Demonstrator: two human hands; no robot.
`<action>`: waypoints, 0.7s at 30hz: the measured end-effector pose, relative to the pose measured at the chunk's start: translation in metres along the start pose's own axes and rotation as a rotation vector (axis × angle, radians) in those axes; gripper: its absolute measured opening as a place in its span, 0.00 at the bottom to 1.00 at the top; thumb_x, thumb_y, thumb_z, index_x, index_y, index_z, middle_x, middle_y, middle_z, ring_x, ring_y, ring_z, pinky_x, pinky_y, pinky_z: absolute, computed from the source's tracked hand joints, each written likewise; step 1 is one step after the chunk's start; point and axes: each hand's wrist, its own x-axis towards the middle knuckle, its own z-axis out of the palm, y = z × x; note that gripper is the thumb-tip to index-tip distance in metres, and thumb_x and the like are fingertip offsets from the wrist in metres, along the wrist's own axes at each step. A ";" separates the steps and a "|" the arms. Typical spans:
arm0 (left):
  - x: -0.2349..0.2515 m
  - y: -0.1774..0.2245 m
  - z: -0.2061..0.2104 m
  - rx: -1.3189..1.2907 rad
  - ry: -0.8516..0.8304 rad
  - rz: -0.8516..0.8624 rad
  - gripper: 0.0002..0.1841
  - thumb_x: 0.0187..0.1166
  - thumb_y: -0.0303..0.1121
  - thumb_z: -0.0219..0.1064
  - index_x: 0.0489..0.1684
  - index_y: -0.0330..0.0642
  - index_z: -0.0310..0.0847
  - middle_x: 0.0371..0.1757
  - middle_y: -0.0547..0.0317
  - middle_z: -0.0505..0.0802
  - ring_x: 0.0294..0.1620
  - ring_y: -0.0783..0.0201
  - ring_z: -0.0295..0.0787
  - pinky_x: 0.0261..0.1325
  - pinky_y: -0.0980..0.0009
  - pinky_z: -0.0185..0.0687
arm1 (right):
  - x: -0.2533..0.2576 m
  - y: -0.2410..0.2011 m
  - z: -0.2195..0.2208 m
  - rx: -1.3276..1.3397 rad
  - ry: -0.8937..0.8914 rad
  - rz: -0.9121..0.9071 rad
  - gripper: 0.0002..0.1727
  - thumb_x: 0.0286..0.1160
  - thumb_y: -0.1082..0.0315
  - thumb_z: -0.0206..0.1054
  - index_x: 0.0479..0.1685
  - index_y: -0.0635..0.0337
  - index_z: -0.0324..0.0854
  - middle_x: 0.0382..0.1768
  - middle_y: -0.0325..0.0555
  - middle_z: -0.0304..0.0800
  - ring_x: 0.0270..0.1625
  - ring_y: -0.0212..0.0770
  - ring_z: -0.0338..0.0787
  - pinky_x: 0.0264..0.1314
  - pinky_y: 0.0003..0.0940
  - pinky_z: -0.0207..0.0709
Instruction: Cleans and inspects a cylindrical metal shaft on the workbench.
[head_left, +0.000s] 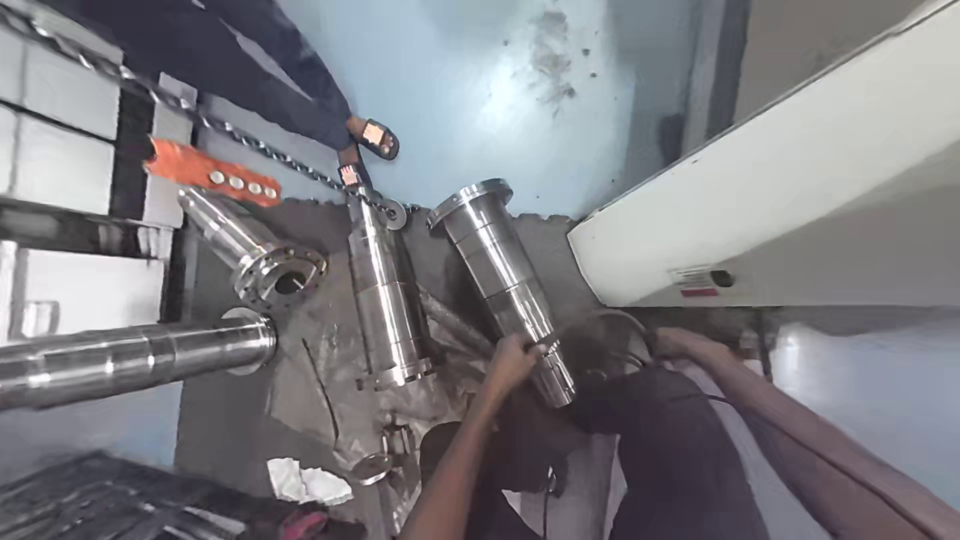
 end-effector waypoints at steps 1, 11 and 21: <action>0.020 -0.010 0.002 -0.015 -0.044 0.030 0.16 0.87 0.39 0.62 0.54 0.34 0.88 0.43 0.49 0.93 0.39 0.61 0.90 0.52 0.61 0.87 | 0.010 -0.004 -0.010 0.020 0.065 -0.059 0.25 0.77 0.63 0.74 0.65 0.73 0.80 0.59 0.75 0.85 0.65 0.71 0.84 0.68 0.71 0.71; 0.120 -0.025 0.029 -0.154 -0.112 0.460 0.16 0.88 0.37 0.64 0.38 0.30 0.86 0.24 0.54 0.87 0.17 0.68 0.78 0.25 0.72 0.78 | 0.040 -0.114 -0.030 0.038 0.108 -0.801 0.14 0.70 0.61 0.80 0.51 0.54 0.89 0.40 0.38 0.93 0.43 0.32 0.91 0.52 0.36 0.84; 0.181 -0.081 -0.032 -0.183 -0.339 0.864 0.09 0.82 0.26 0.64 0.50 0.28 0.83 0.36 0.55 0.90 0.34 0.70 0.86 0.43 0.72 0.86 | 0.017 -0.075 -0.067 0.182 0.327 -0.860 0.18 0.80 0.66 0.57 0.23 0.55 0.87 0.13 0.36 0.77 0.15 0.30 0.74 0.19 0.25 0.68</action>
